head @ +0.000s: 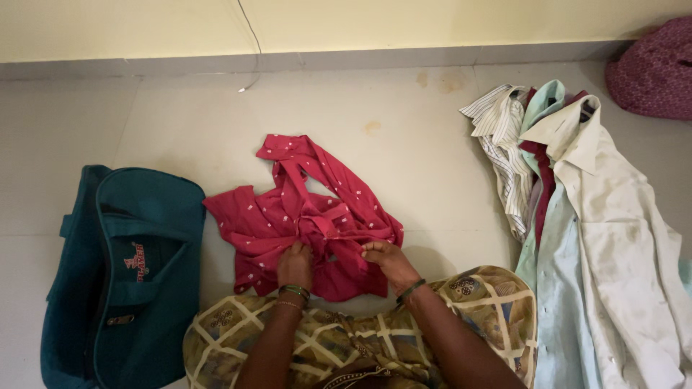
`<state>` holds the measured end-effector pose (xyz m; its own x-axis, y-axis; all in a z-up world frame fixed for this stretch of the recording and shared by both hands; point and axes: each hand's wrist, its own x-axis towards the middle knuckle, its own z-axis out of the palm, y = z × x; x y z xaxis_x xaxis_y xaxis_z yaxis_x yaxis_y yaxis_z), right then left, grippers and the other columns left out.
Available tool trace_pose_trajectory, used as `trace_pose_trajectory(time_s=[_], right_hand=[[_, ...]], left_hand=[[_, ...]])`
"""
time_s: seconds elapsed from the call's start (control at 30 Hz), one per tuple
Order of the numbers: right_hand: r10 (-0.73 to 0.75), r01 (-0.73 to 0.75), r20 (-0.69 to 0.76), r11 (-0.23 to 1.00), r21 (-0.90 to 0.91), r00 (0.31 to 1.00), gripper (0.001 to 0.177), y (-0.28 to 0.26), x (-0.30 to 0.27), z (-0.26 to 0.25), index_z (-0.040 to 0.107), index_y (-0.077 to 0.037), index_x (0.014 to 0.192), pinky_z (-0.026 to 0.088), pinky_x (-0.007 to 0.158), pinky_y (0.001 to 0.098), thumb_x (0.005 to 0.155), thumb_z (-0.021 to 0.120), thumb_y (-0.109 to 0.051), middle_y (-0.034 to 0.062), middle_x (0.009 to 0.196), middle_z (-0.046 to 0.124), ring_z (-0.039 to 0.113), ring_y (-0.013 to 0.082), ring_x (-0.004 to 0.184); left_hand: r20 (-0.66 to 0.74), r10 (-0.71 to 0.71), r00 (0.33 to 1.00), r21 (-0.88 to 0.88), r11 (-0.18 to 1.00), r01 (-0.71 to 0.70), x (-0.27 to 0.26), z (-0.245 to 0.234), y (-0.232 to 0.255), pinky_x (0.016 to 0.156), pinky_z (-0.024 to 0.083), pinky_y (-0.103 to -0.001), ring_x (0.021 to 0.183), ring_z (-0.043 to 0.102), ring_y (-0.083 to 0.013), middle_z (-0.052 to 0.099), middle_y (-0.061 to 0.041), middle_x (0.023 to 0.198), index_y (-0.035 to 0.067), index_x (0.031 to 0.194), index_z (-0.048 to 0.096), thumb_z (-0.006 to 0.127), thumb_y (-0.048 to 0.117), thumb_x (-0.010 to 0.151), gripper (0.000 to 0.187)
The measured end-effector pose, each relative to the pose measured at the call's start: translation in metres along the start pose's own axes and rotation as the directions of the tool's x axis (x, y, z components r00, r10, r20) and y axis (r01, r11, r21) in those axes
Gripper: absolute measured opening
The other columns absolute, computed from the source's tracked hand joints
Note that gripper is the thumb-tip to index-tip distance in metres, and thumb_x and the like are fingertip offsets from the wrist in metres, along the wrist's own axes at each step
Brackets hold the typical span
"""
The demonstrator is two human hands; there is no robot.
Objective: The person picks up a red shirt from a pile on the floor, buttons the collar, and then lays it flat to fold it.
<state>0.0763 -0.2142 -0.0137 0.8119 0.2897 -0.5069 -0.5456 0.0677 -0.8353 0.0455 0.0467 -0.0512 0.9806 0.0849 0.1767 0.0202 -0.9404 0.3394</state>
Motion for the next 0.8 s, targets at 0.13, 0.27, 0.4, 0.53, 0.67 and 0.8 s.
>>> trace_pose_trajectory(time_s=[0.13, 0.27, 0.4, 0.53, 0.67, 0.8], right_hand=[[-0.014, 0.013, 0.027, 0.999, 0.031, 1.0, 0.01, 0.002, 0.0, 0.001, 0.073, -0.005, 0.097, 0.049, 0.085, 0.0248, 0.088, 0.069, -0.005, -0.0004, 0.094, 0.073, 0.065, 0.0093, 0.087], [0.024, -0.024, 0.012, 1.0, -0.018, 1.0, 0.006, -0.002, -0.002, 0.003, 0.073, -0.005, 0.094, 0.048, 0.077, 0.0258, 0.089, 0.074, -0.007, -0.0012, 0.086, 0.07, 0.062, 0.0092, 0.079], [0.007, -0.004, 0.045, 0.998, -0.061, 0.999, 0.007, -0.002, -0.002, 0.006, 0.074, -0.007, 0.093, 0.049, 0.075, 0.0246, 0.086, 0.075, -0.006, -0.0031, 0.084, 0.072, 0.063, 0.0072, 0.077], [-0.01, 0.016, 0.083, 0.997, -0.073, 0.996, 0.004, 0.006, 0.006, 0.001, 0.073, -0.005, 0.092, 0.049, 0.075, 0.0245, 0.088, 0.072, -0.007, -0.0013, 0.083, 0.071, 0.063, 0.0082, 0.078], [-0.083, 0.105, 0.187, 0.988, -0.112, 0.979, 0.008, 0.022, 0.016, 0.0, 0.073, -0.004, 0.093, 0.049, 0.075, 0.0248, 0.086, 0.069, -0.005, -0.0021, 0.085, 0.071, 0.062, 0.0074, 0.079], [-0.149, 0.204, 0.292, 0.965, -0.168, 0.945, 0.009, 0.025, 0.006, 0.012, 0.071, -0.003, 0.091, 0.052, 0.077, 0.0244, 0.083, 0.07, -0.006, -0.0002, 0.084, 0.072, 0.065, 0.0087, 0.08]], left_hand=[[0.024, 0.104, 0.994, 0.13, 0.986, -0.107, 0.0, 0.017, -0.012, 0.078, 0.054, -0.049, 0.087, 0.066, -0.0345, 0.066, -0.013, 0.096, 0.007, 0.09, 0.071, 0.063, 0.008, 0.081, 0.011], [0.018, 0.122, 0.992, 0.16, 0.979, -0.124, -0.002, 0.02, -0.014, 0.077, 0.053, -0.048, 0.087, 0.066, -0.035, 0.066, -0.014, 0.099, 0.006, 0.093, 0.07, 0.062, 0.008, 0.083, 0.013], [0.026, 0.003, 1.0, -0.015, 1.0, -0.003, -0.002, 0.011, -0.008, 0.076, 0.052, -0.052, 0.085, 0.065, -0.0378, 0.066, -0.016, 0.096, 0.006, 0.085, 0.069, 0.067, 0.013, 0.085, 0.008], [-0.077, -0.112, 0.991, -0.363, 0.929, 0.077, -0.02, -0.005, -0.001, 0.069, 0.054, -0.044, 0.077, 0.067, -0.0329, 0.065, -0.016, 0.084, 0.003, 0.084, 0.065, 0.073, 0.005, 0.081, 0.009], [0.026, -0.366, 0.93, -0.529, 0.785, 0.323, -0.039, -0.01, 0.001, 0.062, 0.055, -0.032, 0.063, 0.069, -0.0185, 0.072, -0.009, 0.073, 0.004, 0.08, 0.069, 0.079, 0.005, 0.075, 0.011], [0.015, -0.458, 0.889, -0.646, 0.674, 0.358, -0.05, -0.01, 0.003, 0.064, 0.056, -0.028, 0.066, 0.071, -0.011, 0.077, -0.005, 0.075, 0.004, 0.082, 0.075, 0.081, 0.008, 0.076, 0.009]])
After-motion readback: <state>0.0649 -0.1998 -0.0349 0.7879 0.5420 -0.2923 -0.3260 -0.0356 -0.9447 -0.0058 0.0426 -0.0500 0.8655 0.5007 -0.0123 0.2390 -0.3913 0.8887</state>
